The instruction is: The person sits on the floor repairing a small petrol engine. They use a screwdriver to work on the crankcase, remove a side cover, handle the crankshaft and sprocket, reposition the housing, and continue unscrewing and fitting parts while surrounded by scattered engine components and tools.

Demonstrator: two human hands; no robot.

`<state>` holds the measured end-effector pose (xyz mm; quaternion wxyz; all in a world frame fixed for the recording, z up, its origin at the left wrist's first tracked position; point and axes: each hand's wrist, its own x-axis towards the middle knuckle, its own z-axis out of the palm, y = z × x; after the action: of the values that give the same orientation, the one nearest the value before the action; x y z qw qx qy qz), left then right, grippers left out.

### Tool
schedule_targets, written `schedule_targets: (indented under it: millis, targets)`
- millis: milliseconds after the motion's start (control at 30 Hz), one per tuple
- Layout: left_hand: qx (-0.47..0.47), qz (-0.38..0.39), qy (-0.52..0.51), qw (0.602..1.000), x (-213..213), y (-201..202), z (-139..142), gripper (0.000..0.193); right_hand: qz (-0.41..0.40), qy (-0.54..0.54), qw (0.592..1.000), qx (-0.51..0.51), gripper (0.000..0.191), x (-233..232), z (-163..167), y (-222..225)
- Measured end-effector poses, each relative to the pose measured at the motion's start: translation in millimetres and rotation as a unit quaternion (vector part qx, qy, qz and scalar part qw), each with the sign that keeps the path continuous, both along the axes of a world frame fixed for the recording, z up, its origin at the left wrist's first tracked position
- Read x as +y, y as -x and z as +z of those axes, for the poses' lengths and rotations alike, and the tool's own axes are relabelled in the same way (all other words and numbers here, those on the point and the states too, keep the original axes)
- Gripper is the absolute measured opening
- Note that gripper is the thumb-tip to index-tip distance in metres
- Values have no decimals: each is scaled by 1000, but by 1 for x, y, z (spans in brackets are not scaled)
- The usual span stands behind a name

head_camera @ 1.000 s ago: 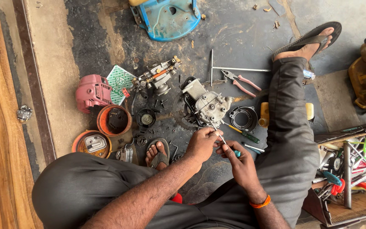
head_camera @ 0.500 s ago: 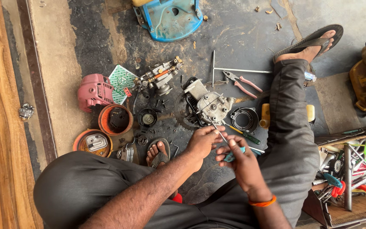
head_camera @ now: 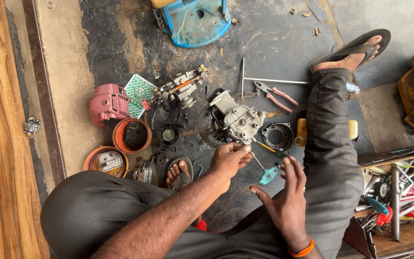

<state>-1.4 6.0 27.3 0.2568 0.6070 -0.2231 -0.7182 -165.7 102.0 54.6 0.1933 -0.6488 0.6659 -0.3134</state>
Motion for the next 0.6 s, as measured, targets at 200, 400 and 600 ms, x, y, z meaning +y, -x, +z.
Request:
schedule_targets:
  millis: [200, 400, 600]
  targets:
    - [11, 15, 0, 1000, -1, 2, -2, 17, 22, 65, 995, 75, 66, 1, 9, -11]
    - [-4, -26, 3, 1000, 3, 0, 1, 20, -110, -201, 878, -420, 47, -13, -24, 0]
    - [72, -40, 32, 996, 2, -1, -5, 24, -64, -348, 669, -653, 61, -18, -49, 22]
